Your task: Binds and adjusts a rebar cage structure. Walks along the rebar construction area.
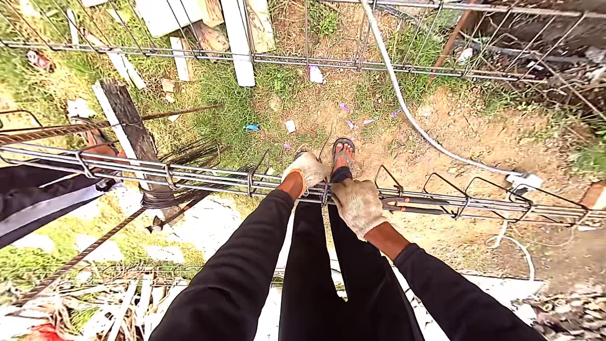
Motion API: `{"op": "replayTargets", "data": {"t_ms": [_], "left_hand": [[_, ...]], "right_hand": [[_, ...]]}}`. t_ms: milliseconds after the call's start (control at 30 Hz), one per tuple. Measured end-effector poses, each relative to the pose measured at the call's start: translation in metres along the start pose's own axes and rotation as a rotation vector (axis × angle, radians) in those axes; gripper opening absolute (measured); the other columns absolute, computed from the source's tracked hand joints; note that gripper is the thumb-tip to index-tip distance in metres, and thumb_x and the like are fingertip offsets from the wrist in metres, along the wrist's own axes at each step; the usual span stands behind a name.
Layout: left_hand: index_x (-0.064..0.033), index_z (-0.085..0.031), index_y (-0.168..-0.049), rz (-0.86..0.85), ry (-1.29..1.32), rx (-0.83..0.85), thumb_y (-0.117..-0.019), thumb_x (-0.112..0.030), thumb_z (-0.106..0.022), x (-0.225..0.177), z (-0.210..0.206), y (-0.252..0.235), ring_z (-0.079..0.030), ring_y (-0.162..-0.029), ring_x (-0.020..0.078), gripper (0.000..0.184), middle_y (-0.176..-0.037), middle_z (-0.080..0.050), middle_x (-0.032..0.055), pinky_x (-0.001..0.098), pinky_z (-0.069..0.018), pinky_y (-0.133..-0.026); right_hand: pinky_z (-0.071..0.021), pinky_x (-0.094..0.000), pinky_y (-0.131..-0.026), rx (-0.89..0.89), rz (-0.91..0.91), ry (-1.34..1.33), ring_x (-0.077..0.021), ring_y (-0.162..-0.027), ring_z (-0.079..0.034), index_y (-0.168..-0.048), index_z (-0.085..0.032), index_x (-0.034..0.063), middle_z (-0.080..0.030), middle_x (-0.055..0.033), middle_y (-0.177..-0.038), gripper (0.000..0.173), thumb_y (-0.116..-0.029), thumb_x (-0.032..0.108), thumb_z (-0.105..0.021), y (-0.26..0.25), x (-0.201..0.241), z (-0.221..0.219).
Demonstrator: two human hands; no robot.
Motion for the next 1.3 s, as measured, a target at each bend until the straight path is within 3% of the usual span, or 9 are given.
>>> {"op": "replayTargets", "data": {"t_ms": [100, 267, 367, 633, 833, 967, 1100, 1200, 1300], "left_hand": [[-0.0105, -0.074, -0.099, -0.045, 0.023, -0.008, -0.087, -0.031, -0.072, 0.005, 0.0, 0.001, -0.07, -0.089, 0.0307, 0.024, -0.093, -0.073, 0.0133, 0.0596, -0.0547, -0.079], [-0.0111, -0.073, -0.097, -0.025, -0.028, -0.014, -0.0873, -0.032, -0.07, 0.004, -0.003, -0.003, -0.069, -0.089, 0.0313, 0.024, -0.093, -0.072, 0.0133, 0.0605, -0.054, -0.078], [-0.0084, -0.073, -0.096, -0.044, -0.003, -0.029, -0.0891, -0.032, -0.07, 0.0, -0.003, -0.002, -0.069, -0.088, 0.0324, 0.024, -0.092, -0.071, 0.0151, 0.0607, -0.0537, -0.078], [-0.0139, -0.076, -0.097, -0.087, 0.015, -0.033, -0.0856, -0.031, -0.072, -0.001, 0.003, 0.006, -0.07, -0.088, 0.0291, 0.021, -0.092, -0.073, 0.0111, 0.0598, -0.0543, -0.078], [-0.0201, -0.076, -0.09, -0.202, -0.017, -0.068, -0.0945, -0.039, -0.063, 0.011, 0.002, 0.014, -0.069, -0.085, 0.0241, 0.023, -0.086, -0.072, 0.004, 0.0589, -0.0538, -0.075], [-0.0201, -0.074, -0.091, -0.245, -0.021, -0.077, -0.0993, -0.04, -0.057, 0.013, 0.001, 0.019, -0.069, -0.083, 0.0231, 0.027, -0.085, -0.07, 0.0033, 0.0581, -0.0533, -0.073], [-0.0183, -0.074, -0.09, -0.358, 0.013, -0.129, -0.1, -0.038, -0.059, 0.017, -0.003, 0.022, -0.067, -0.08, 0.0204, 0.026, -0.082, -0.069, 0.0022, 0.0544, -0.054, -0.073], [-0.0183, -0.073, -0.09, -0.41, 0.028, -0.15, -0.1001, -0.037, -0.06, 0.021, -0.003, 0.024, -0.066, -0.079, 0.0184, 0.026, -0.08, -0.068, 0.0012, 0.0513, -0.0539, -0.074], [-0.0186, -0.073, -0.091, -0.401, 0.016, -0.132, -0.1005, -0.036, -0.059, 0.019, 0.0, 0.027, -0.066, -0.078, 0.0186, 0.024, -0.081, -0.068, 0.0009, 0.0516, -0.054, -0.073]], "right_hand": [[-0.0533, -0.0533, -0.07, -0.04, 0.012, -0.036, -0.031, -0.086, -0.068, -0.099, -0.075, 0.0173, -0.071, -0.0072, -0.094, 0.014, -0.0938, 0.029, -0.068, 0.003, -0.004, -0.003], [-0.0551, -0.0527, -0.076, 0.033, -0.044, -0.008, -0.0308, -0.089, -0.071, -0.106, -0.074, 0.0155, -0.073, -0.0094, -0.097, 0.033, -0.0966, 0.045, -0.063, -0.004, -0.002, -0.007], [-0.0548, -0.0544, -0.074, -0.016, -0.031, -0.023, -0.033, -0.088, -0.07, -0.108, -0.074, 0.0136, -0.072, -0.0108, -0.097, 0.028, -0.0992, 0.038, -0.064, -0.001, -0.001, -0.009], [-0.0547, -0.0511, -0.071, -0.133, -0.002, -0.063, -0.028, -0.084, -0.071, -0.094, -0.075, 0.0148, -0.073, -0.007, -0.09, 0.021, -0.0945, 0.032, -0.062, 0.0, -0.001, -0.013], [-0.0523, -0.0488, -0.067, -0.223, 0.043, -0.08, -0.0277, -0.082, -0.068, -0.097, -0.074, 0.016, -0.07, -0.0063, -0.09, 0.023, -0.0964, 0.032, -0.058, 0.007, -0.009, -0.02], [-0.0578, -0.049, -0.074, -0.194, 0.078, -0.116, -0.0303, -0.09, -0.071, -0.101, -0.074, 0.0109, -0.072, -0.0106, -0.095, 0.021, -0.0982, 0.024, -0.057, -0.004, -0.013, -0.004], [-0.059, -0.0487, -0.07, -0.149, 0.139, -0.155, -0.0312, -0.089, -0.071, -0.104, -0.072, 0.0107, -0.07, -0.0119, -0.096, 0.021, -0.1013, 0.023, -0.055, -0.022, -0.013, 0.014], [-0.0605, -0.0481, -0.075, -0.035, 0.168, -0.168, -0.0287, -0.094, -0.071, -0.113, -0.07, 0.0128, -0.068, -0.0111, -0.108, 0.023, -0.1041, 0.025, -0.052, -0.034, -0.016, 0.023], [-0.0609, -0.0479, -0.074, -0.033, 0.185, -0.158, -0.0277, -0.094, -0.071, -0.114, -0.069, 0.0154, -0.068, -0.0103, -0.111, 0.02, -0.104, 0.024, -0.054, -0.034, -0.017, 0.025]]}}
Point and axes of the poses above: each hand's wrist, its own y-axis away from the middle knuckle, its own z-axis out of the back of the hand, x = y × z, the point moved 1 cm from there along -y, towards the middle knuckle
